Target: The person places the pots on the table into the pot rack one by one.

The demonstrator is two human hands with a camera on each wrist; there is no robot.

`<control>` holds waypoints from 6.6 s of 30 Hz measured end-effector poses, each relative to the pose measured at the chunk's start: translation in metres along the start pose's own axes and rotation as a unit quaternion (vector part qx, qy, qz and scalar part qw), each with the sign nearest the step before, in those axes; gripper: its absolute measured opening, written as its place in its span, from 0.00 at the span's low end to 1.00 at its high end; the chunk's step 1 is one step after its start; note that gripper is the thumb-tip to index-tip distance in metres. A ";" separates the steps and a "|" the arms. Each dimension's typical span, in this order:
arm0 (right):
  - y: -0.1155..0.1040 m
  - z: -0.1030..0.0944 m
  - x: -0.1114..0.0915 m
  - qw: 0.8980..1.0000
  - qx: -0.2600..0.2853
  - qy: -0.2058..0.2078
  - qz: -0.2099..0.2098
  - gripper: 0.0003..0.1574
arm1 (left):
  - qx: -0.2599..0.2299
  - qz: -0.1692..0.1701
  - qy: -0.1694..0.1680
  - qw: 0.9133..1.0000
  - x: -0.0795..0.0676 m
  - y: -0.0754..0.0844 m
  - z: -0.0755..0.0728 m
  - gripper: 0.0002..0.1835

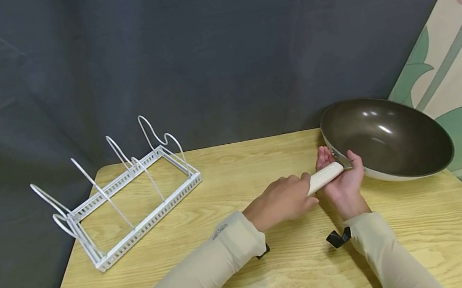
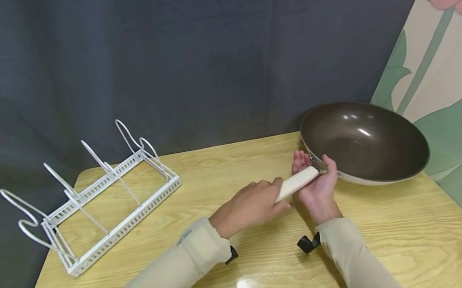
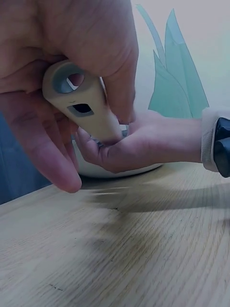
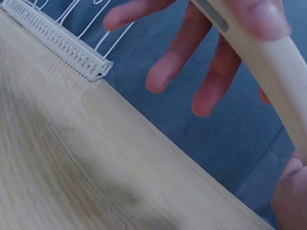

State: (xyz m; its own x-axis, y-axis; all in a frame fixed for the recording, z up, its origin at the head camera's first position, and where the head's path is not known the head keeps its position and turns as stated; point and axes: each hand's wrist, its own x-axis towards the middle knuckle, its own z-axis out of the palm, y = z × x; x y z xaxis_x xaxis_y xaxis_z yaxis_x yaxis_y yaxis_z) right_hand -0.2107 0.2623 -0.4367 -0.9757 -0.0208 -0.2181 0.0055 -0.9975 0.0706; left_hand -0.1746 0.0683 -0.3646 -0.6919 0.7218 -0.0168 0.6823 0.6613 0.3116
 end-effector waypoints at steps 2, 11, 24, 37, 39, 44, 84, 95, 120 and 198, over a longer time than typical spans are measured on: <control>-0.001 0.001 -0.001 1.000 0.002 0.002 0.002 0.26 | 0.000 -0.005 -0.005 1.000 0.001 0.002 -0.001 0.21; 0.001 0.004 -0.005 0.999 -0.003 -0.020 0.025 0.16 | 0.011 -0.042 -0.023 0.999 0.008 0.011 -0.004 0.14; 0.000 0.008 0.000 0.998 0.012 -0.010 0.059 0.23 | 0.048 -0.060 -0.029 0.997 0.018 0.018 0.000 0.20; 0.000 0.010 0.001 0.998 0.007 0.023 0.064 0.28 | 0.051 -0.059 -0.024 0.997 0.016 0.017 0.007 0.18; -0.001 0.010 0.000 0.997 0.002 0.031 0.073 0.30 | 0.059 -0.054 -0.017 0.997 0.016 0.017 0.011 0.17; -0.005 0.008 -0.003 0.993 -0.040 0.036 0.101 0.32 | 0.058 -0.043 -0.006 0.997 0.010 0.015 0.021 0.22; 0.008 0.014 -0.017 0.984 -0.138 0.002 0.110 0.29 | 0.072 0.024 0.103 0.992 -0.020 0.003 0.051 0.17; 0.014 0.030 -0.025 0.983 -0.175 -0.010 0.061 0.26 | 0.062 0.029 0.129 0.989 -0.022 0.003 0.051 0.19; 0.028 0.060 -0.059 0.963 -0.251 -0.093 0.041 0.20 | 0.022 0.073 0.185 0.980 -0.044 0.019 0.049 0.28; 0.132 0.081 -0.079 0.724 -0.663 -0.188 0.040 0.15 | -0.411 0.049 0.291 0.863 -0.100 0.013 0.100 0.41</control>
State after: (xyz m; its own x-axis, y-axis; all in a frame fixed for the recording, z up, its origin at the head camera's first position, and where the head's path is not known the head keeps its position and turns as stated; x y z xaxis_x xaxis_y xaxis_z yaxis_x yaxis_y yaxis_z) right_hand -0.1505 0.1379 -0.3313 -0.9501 -0.3102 0.0334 0.0269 -0.1883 -0.9817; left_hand -0.0725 0.0250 -0.4539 -0.8047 0.3829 0.4536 0.5124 0.0620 0.8565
